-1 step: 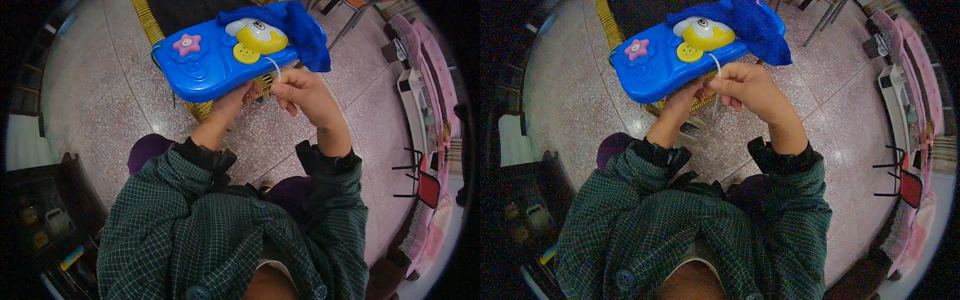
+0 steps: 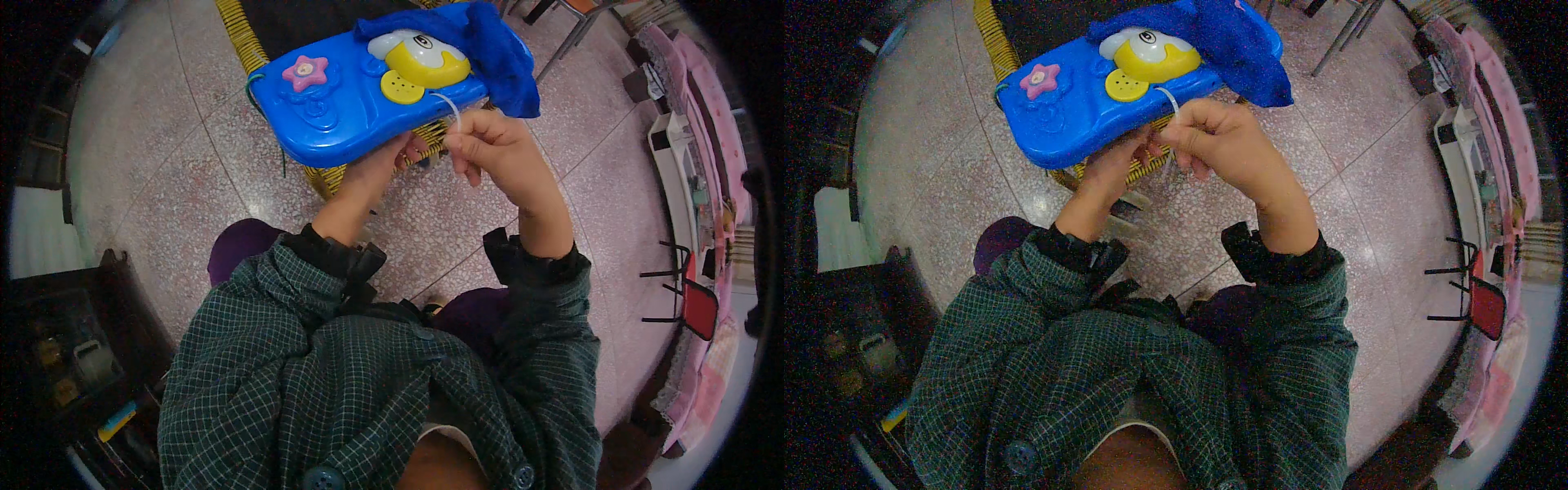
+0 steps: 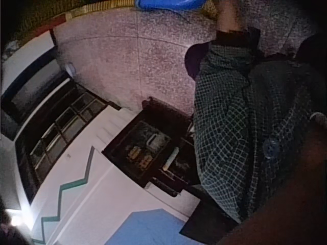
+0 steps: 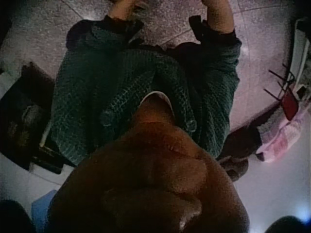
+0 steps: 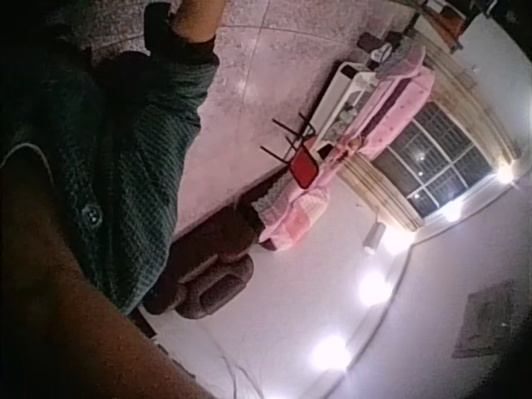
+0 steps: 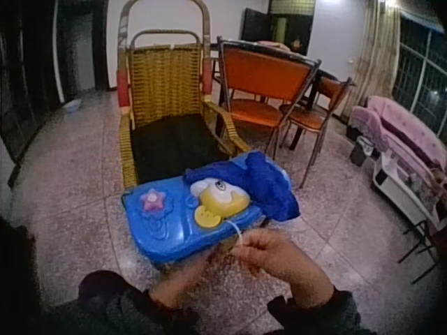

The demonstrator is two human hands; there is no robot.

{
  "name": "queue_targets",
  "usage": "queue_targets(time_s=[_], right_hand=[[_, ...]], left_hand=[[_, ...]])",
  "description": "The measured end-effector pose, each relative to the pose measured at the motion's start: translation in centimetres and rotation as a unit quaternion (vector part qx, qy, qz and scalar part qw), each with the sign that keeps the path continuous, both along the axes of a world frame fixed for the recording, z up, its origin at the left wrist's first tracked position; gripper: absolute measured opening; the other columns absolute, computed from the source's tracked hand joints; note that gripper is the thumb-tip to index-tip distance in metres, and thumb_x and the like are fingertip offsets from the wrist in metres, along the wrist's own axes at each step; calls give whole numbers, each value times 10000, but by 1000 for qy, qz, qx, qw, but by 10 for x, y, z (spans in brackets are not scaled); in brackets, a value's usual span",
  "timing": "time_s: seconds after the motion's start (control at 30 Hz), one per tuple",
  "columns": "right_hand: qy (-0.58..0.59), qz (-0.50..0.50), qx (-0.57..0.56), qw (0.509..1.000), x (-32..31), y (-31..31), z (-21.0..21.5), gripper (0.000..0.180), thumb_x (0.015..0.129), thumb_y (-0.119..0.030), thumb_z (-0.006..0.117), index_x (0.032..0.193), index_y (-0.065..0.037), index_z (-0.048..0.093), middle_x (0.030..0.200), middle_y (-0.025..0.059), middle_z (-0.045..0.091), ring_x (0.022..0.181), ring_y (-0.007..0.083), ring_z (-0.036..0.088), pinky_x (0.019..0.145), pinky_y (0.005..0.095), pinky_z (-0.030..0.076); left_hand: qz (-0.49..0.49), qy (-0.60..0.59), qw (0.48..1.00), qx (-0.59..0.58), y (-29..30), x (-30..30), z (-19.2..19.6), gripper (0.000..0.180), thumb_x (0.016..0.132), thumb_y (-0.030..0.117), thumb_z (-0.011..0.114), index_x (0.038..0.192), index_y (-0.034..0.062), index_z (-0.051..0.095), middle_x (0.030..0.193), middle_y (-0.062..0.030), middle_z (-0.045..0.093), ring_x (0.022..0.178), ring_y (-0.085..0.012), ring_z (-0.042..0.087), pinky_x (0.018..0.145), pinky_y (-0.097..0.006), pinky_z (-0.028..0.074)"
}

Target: The person holds a blue plastic toy with a yellow duck and pink star. They insert a white zip tie through a hole in the toy and tighten it, then repeat the process with a green zip tie on another part of the toy.

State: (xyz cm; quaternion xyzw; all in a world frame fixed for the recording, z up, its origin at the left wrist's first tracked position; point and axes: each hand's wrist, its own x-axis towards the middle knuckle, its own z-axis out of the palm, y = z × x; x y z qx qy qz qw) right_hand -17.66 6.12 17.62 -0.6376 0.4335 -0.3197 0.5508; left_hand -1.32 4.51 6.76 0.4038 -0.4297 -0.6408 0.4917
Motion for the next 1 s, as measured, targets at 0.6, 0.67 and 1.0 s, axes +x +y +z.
queue_targets(time_s=[0.6, 0.67, 1.0], right_hand=[[-73, -186, -213, 956, 13, -9, -1, 83, 806, -91, 608, 807, -9, 597, 663, 30, 604, 571, 64, 564, 519, 185, 462], [-60, -196, -250, 946, 15, -9, -3, 82, 807, -92, 607, 811, -10, 598, 672, 33, 609, 577, 65, 570, 526, 184, 467], [23, -178, -307, 935, 15, -6, -5, 77, 844, -47, 545, 873, 24, 559, 741, 75, 606, 640, 114, 587, 595, 215, 484]], left_hand=[[12, 4, 997, -71, -7, -1, -3, 261, 864, 218, 519, 1059, 46, 535, 859, -84, 625, 687, -136, 584, 548, -240, 432], [9, 5, 998, -64, -7, -2, -2, 274, 869, 234, 514, 1069, 47, 532, 864, -82, 626, 689, -135, 583, 552, -238, 431], [-2, 15, 999, -52, -5, -3, 3, 316, 876, 287, 503, 1085, 52, 528, 875, -80, 626, 693, -136, 585, 568, -240, 429]])
